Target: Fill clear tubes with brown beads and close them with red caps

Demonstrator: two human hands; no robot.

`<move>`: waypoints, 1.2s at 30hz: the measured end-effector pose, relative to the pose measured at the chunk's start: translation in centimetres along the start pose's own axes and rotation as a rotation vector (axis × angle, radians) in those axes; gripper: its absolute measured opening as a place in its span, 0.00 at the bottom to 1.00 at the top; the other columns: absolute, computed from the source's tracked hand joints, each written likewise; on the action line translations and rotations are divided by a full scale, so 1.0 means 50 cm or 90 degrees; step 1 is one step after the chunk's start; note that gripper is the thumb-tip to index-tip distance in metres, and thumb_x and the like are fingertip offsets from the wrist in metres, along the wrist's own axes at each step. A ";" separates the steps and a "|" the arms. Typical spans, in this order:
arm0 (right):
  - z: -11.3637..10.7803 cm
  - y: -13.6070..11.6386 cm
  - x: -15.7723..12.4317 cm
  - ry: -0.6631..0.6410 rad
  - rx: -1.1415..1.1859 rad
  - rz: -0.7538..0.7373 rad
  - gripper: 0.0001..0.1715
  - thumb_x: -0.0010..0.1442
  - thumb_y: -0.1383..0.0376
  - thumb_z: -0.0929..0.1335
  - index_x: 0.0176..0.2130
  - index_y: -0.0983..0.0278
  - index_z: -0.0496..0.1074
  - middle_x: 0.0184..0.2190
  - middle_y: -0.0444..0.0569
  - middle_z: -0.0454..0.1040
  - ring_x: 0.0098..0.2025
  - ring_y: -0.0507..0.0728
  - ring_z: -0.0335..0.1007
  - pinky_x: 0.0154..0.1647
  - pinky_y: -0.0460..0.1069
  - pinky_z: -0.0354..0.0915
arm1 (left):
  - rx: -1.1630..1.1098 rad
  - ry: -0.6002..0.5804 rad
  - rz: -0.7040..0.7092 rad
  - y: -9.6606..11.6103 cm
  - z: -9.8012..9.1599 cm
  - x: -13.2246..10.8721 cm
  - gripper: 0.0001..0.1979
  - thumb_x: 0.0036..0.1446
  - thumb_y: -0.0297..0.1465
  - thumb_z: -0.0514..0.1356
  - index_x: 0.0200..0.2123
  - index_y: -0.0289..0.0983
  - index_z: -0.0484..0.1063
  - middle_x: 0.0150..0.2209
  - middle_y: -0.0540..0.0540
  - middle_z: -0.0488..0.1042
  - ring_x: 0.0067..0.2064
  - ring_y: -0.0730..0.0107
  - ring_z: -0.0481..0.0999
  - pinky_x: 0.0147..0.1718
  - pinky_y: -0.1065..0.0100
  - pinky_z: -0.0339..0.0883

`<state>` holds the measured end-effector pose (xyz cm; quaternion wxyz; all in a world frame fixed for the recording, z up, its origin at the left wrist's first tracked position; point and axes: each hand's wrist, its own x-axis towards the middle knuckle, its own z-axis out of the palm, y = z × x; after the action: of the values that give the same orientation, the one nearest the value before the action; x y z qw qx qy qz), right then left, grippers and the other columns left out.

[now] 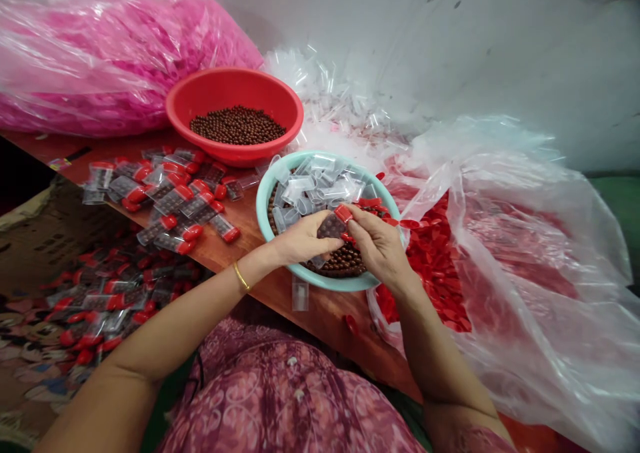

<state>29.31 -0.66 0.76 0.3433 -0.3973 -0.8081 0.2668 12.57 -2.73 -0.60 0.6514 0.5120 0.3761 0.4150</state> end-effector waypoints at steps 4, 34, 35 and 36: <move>-0.005 -0.001 -0.011 -0.026 -0.106 -0.071 0.23 0.64 0.60 0.59 0.54 0.63 0.70 0.42 0.53 0.78 0.44 0.58 0.75 0.48 0.52 0.69 | 0.112 0.042 0.044 -0.004 0.005 -0.005 0.08 0.47 0.28 0.60 0.31 0.35 0.63 0.22 0.56 0.63 0.23 0.78 0.64 0.24 0.74 0.60; 0.054 -0.037 0.047 -0.235 0.107 0.038 0.41 0.64 0.43 0.49 0.65 0.61 0.52 0.67 0.49 0.52 0.69 0.57 0.44 0.69 0.59 0.44 | 0.353 0.011 0.093 -0.006 0.011 -0.011 0.05 0.33 0.25 0.61 0.21 0.36 0.69 0.22 0.47 0.71 0.29 0.64 0.70 0.28 0.68 0.61; 0.055 -0.039 0.046 -0.227 0.070 0.013 0.42 0.63 0.42 0.50 0.65 0.61 0.54 0.67 0.49 0.52 0.69 0.58 0.43 0.69 0.60 0.41 | 0.307 0.017 0.102 -0.007 0.012 -0.011 0.06 0.32 0.24 0.61 0.21 0.37 0.69 0.23 0.47 0.72 0.32 0.62 0.71 0.29 0.68 0.62; 0.057 -0.041 0.046 -0.214 0.048 0.004 0.43 0.62 0.41 0.50 0.65 0.61 0.54 0.67 0.49 0.51 0.69 0.58 0.42 0.69 0.61 0.40 | 0.263 0.020 0.098 -0.008 0.013 -0.010 0.07 0.32 0.24 0.61 0.20 0.37 0.69 0.24 0.46 0.73 0.34 0.61 0.71 0.30 0.68 0.63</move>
<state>25.16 -0.31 1.23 0.2171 -0.3366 -0.8421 0.3610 13.05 -3.50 -0.81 0.4933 0.6552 0.4230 0.3853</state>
